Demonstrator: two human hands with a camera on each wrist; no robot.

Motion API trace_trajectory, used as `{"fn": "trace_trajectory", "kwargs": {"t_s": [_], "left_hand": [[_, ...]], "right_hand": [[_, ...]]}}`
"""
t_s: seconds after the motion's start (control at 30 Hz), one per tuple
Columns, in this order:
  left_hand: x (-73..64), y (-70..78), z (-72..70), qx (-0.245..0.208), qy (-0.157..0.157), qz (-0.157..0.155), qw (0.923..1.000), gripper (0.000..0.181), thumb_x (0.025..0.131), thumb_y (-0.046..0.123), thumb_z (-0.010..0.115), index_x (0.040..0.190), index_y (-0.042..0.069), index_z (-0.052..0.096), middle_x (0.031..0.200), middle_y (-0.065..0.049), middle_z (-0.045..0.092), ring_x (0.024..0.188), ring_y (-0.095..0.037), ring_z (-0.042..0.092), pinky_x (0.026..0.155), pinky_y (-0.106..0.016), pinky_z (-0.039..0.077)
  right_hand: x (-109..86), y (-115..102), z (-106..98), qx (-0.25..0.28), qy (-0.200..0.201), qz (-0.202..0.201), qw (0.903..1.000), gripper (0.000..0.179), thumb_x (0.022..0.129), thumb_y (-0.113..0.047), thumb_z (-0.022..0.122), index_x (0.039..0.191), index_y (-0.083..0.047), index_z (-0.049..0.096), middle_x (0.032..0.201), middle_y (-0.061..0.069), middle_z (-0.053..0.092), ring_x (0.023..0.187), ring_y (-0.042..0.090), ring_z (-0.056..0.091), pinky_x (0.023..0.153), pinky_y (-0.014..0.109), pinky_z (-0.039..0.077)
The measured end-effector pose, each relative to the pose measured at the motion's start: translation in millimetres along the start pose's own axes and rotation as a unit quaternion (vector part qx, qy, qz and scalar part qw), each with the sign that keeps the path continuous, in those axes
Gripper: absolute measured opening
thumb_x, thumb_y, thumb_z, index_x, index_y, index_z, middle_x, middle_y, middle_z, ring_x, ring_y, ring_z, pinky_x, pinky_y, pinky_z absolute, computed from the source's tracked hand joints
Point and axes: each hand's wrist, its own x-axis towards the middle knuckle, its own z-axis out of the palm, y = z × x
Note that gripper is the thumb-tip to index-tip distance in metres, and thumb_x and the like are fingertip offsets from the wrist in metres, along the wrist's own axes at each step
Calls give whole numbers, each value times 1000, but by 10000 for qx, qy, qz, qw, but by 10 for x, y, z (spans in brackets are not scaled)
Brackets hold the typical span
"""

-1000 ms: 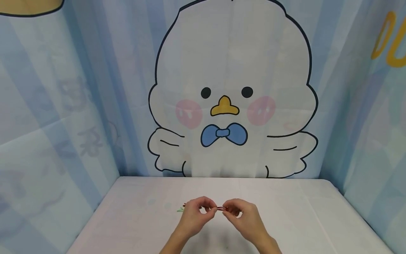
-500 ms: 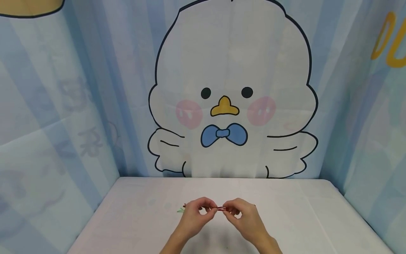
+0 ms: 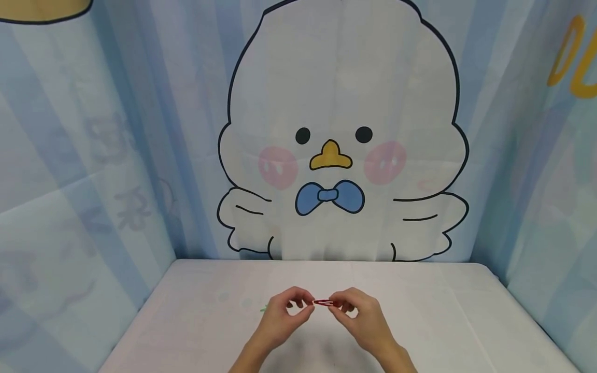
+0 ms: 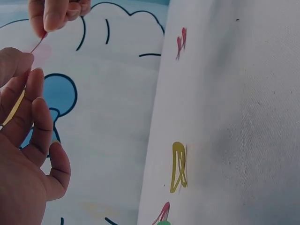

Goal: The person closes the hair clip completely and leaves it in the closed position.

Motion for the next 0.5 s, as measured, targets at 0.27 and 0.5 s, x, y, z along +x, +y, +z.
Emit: {"fn": "trace_trajectory", "kwargs": {"t_s": [0.27,0.5], "left_hand": [[-13,-57,-90,30,-1,-99,9999,13,92,18,75,103,15,69,95,9,67,91,-17,58,82,-46,42],[-12,-144,-194,139,-78,-113,9998,12,93,14,74,104,14,69,97,9,68,92,-21,59,83,-45,48]], "right_hand": [[1,16,-24,-34,1,215,9998,34,71,7,87,93,-15,73,82,-14,63,67,5,56,58,26,51],[12,60,-68,-110,-53,324,9994,33,72,6,87,92,-16,74,83,-15,64,67,3,56,58,24,51]]}}
